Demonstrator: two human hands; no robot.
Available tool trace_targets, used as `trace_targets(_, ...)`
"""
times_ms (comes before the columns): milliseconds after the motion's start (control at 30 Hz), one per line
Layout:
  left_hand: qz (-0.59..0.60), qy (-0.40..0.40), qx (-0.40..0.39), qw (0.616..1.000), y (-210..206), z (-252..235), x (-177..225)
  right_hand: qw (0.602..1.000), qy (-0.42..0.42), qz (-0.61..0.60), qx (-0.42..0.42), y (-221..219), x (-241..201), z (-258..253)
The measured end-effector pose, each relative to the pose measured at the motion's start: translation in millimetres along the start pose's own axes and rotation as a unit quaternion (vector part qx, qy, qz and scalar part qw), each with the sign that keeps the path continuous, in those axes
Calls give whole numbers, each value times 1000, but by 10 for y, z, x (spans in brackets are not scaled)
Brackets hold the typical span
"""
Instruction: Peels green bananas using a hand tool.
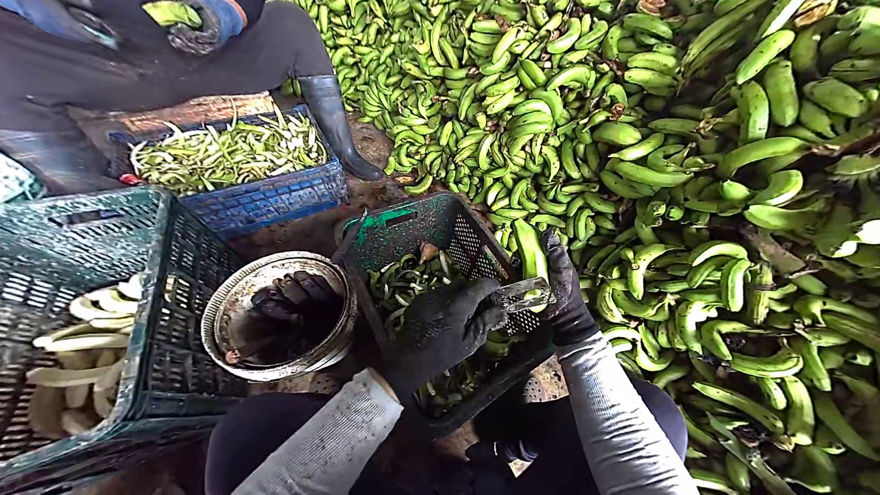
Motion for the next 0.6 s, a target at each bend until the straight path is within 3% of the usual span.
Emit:
trace_targets(133,-15,2,16,1000,-67,-63,-190,994,62,79,-41,-104,107,105)
trace_targets(267,-67,52,122,989,14,-215,-427,1000,3,23,-15,-318,313,325)
trace_targets(333,-81,92,147,981,53,-268,-490,998,18,52,-9,-354,313,380)
trace_targets(400,-71,118,153,979,61,-286,-529,999,30,1,-21,-333,316,351)
trace_targets(500,-74,100,177,976,88,-290,-522,984,-53,-160,-63,-378,333,240)
trace_targets(600,-97,74,181,976,50,-268,-464,989,-71,-115,-54,-449,342,224)
Point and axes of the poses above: each hand's wrist, its own z-axis away from the middle knuckle, its own y-axis out of the back of the hand, x = y × z, the point moved 5 cm from there along -z, towards the middle knuckle, and after that the axes turned 14 degrees about y, right-handed, at the moved point
